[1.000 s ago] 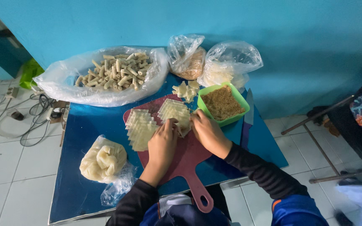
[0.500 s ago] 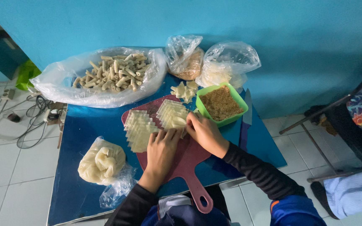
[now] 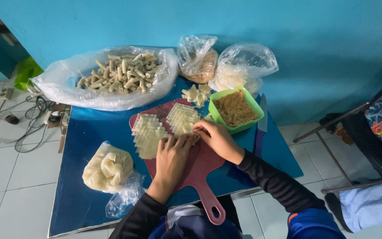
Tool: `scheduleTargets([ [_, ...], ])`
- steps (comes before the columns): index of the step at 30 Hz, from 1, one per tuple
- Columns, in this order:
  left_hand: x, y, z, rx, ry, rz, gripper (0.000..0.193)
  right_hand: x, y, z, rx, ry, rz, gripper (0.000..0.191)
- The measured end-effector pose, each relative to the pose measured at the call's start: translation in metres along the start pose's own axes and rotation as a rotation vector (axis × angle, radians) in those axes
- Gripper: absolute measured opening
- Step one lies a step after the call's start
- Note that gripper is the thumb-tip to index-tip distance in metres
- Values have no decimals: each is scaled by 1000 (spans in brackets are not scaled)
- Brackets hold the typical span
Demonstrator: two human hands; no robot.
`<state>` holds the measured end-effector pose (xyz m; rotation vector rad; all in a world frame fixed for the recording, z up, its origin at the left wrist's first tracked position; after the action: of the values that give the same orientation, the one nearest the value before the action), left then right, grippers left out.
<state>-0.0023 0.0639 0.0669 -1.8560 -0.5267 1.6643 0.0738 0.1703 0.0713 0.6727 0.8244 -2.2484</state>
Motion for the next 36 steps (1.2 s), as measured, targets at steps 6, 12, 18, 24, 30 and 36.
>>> scheduleTargets([
  [6,-11,-2,1,-10,66,-57,35,-3,4,16,-126,131,-4,17],
  [12,-11,-9,6,-14,97,-36,27,0,5,21,-210,237,11,24],
  [18,-2,-16,7,13,221,-5,20,3,2,15,-204,209,55,22],
  [24,14,-18,26,-165,477,-2,14,6,-2,7,-183,213,89,19],
  [30,22,-16,42,-295,465,-16,9,7,-8,4,-151,172,122,17],
  [36,36,-12,55,-412,508,3,16,9,-10,-1,-150,214,144,15],
])
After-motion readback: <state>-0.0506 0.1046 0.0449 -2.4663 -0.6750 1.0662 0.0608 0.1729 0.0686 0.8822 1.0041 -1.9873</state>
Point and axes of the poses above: each hand's wrist, its own y-axis away from the middle knuckle, its own x-axis out of the palm, z = x × y, the point moved 10 cm from there along -y, towards the middle knuckle, and after that the axes turned 5 degrees about x, right-handed, at the moved point
